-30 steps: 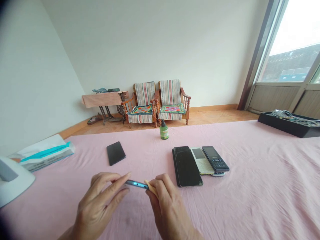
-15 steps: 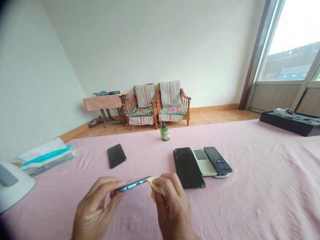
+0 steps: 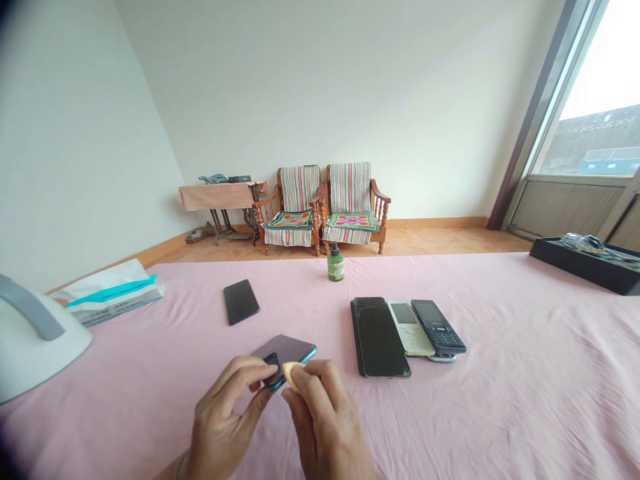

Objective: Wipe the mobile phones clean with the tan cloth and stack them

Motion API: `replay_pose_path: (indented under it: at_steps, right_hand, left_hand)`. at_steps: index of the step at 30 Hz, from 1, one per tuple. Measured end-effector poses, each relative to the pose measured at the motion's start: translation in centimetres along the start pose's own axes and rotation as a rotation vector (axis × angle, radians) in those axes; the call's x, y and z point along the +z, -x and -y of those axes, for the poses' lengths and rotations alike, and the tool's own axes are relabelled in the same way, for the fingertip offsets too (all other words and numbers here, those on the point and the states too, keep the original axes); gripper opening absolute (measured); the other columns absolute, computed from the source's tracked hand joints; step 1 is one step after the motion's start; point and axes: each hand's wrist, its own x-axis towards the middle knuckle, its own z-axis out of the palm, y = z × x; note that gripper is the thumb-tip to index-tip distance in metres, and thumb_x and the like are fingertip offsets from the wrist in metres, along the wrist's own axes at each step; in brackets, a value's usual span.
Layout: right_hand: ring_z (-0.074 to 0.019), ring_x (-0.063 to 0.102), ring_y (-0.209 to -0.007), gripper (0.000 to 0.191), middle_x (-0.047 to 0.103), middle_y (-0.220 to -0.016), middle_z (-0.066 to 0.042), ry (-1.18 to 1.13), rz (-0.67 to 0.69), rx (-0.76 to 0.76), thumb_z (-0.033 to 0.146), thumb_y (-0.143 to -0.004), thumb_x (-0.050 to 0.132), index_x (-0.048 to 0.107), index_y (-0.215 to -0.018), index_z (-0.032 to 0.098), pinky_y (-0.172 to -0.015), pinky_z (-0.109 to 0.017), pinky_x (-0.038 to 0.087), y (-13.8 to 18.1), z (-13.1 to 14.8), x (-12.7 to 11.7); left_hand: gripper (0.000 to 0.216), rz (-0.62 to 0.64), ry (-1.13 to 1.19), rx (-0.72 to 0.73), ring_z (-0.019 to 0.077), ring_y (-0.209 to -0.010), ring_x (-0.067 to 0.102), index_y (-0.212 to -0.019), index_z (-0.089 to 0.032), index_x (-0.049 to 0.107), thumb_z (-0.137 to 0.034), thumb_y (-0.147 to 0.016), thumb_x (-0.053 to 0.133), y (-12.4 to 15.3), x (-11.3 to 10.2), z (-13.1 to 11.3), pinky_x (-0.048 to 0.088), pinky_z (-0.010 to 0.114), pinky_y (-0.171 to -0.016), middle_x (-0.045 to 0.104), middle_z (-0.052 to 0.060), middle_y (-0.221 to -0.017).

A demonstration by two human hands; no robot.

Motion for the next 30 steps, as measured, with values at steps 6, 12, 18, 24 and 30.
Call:
replay_pose_path:
  at_steps: [6, 12, 18, 24, 30]
  right_hand:
    - [-0.0132, 0.062, -0.075, 0.021, 0.059, -0.085, -0.005, 0.078, -0.071, 0.049, 0.012, -0.09, 0.046, 0.061, -0.103, 0.019, -0.068, -0.022, 0.053, -0.5, -0.3, -0.5]
    - [-0.0127, 0.063, -0.072, 0.02, 0.06, -0.083, -0.005, 0.041, -0.048, 0.016, 0.011, -0.089, 0.047, 0.061, -0.1, 0.019, -0.064, -0.02, 0.053, -0.5, 0.1, -0.3]
    - [-0.0128, 0.061, -0.07, 0.02, 0.059, -0.081, -0.005, 0.046, -0.069, 0.035, 0.012, -0.089, 0.046, 0.062, -0.1, 0.018, -0.062, -0.021, 0.054, -0.6, 0.0, -0.6]
    - [-0.0117, 0.061, -0.063, 0.016, 0.061, -0.083, -0.006, 0.009, -0.18, 0.087, 0.017, -0.089, 0.049, 0.064, -0.096, 0.02, -0.05, -0.018, 0.052, -0.6, 0.1, -0.6]
    - [-0.0115, 0.061, -0.064, 0.021, 0.06, -0.086, -0.006, 0.041, -0.195, 0.039, 0.014, -0.089, 0.049, 0.064, -0.102, 0.022, -0.049, -0.018, 0.053, -1.3, 0.3, -1.2]
  left_hand:
    - [0.01, -0.017, -0.016, 0.01, 0.0156, -0.072, 0.063, -0.091, -0.02, 0.061, -0.015, -0.088, 0.053, -0.2, -0.1, -0.3, 0.053, 0.023, -0.064, 0.064, 0.004, -0.08]
    - [0.01, -0.005, -0.022, 0.012, 0.0157, -0.072, 0.063, -0.091, -0.02, 0.062, -0.014, -0.088, 0.053, -0.1, 0.0, 0.0, 0.054, 0.023, -0.064, 0.063, 0.005, -0.079]
    - [0.013, 0.017, 0.01, 0.018, 0.0149, -0.075, 0.062, -0.093, -0.019, 0.062, -0.011, -0.086, 0.055, 0.0, -0.1, 0.4, 0.052, 0.022, -0.066, 0.063, 0.004, -0.082]
    - [0.007, -0.071, 0.052, -0.109, 0.016, -0.072, 0.059, -0.092, -0.019, 0.061, -0.017, -0.086, 0.059, -0.8, -1.2, 1.2, 0.051, 0.024, -0.063, 0.06, 0.003, -0.079]
    - [0.007, -0.072, 0.085, -0.092, 0.0155, -0.071, 0.059, -0.09, -0.019, 0.062, -0.015, -0.085, 0.059, -1.2, -1.5, 0.7, 0.05, 0.024, -0.062, 0.06, 0.003, -0.078]
